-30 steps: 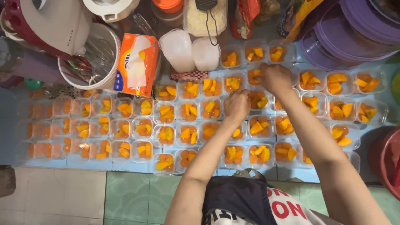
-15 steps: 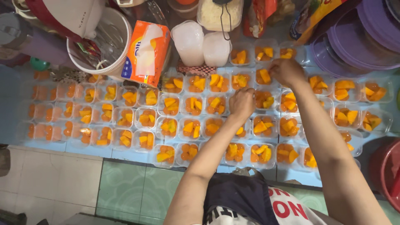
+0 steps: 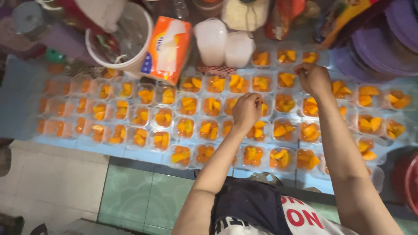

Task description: The person cuts mangoes into small pieces using a knife and places them into clear plastic containers arranged on a table. The person repeatedly slices mango halves and distributes the pieces across many containers.

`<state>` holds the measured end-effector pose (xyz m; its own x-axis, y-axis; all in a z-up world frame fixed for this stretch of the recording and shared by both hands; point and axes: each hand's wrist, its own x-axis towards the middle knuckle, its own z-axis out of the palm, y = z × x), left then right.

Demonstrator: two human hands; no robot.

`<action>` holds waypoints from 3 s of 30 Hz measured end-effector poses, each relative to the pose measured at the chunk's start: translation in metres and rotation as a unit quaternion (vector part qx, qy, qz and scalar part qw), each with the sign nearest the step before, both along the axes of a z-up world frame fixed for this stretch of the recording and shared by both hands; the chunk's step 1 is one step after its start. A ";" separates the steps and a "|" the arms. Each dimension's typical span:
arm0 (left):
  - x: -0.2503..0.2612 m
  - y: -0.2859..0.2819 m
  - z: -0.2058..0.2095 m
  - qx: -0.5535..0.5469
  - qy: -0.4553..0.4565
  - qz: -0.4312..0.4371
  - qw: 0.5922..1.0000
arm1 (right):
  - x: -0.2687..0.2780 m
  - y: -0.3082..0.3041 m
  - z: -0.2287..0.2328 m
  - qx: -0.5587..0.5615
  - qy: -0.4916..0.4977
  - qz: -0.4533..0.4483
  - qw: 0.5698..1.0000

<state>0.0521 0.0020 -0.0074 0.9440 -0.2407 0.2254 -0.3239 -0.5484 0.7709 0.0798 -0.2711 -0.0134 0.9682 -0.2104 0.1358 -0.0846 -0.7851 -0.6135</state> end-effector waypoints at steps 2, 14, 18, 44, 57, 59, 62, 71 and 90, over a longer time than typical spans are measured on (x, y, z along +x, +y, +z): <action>-0.002 0.025 0.004 -0.020 -0.007 0.026 0.999 | 0.001 0.024 0.007 0.039 -0.011 0.025 0.999; 0.033 0.287 0.020 -0.076 -0.099 0.303 0.945 | 0.042 0.387 0.065 0.111 0.098 0.352 0.924; 0.042 0.406 0.014 -0.071 -0.058 0.392 0.916 | 0.083 0.517 0.068 0.073 0.059 0.420 0.903; 0.078 0.603 -0.045 -0.053 -0.051 0.395 0.916 | 0.243 0.855 -0.129 -0.271 -0.068 0.433 0.857; 0.078 0.511 -0.014 -0.208 -0.078 0.354 0.908 | 0.164 0.712 0.036 0.013 0.021 0.363 0.931; 0.071 0.477 -0.011 -0.254 -0.081 0.324 0.908 | 0.143 0.651 0.047 0.047 0.069 0.349 0.933; 0.069 0.420 -0.008 -0.305 -0.057 0.250 0.917 | 0.107 0.556 0.050 0.043 0.055 0.325 0.943; 0.038 0.206 0.011 -0.200 -0.022 0.058 0.978 | 0.006 0.260 0.022 0.103 0.128 0.117 0.980; 0.036 0.001 0.001 -0.115 0.060 -0.004 0.992 | 0.044 0.017 0.004 -0.053 0.071 0.009 0.996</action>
<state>0.0880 0.0025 -0.0062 0.9656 -0.2037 0.1617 -0.2263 -0.3517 0.9083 0.1237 -0.2540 -0.0099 0.9828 -0.1840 0.0169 -0.1498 -0.8470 -0.5101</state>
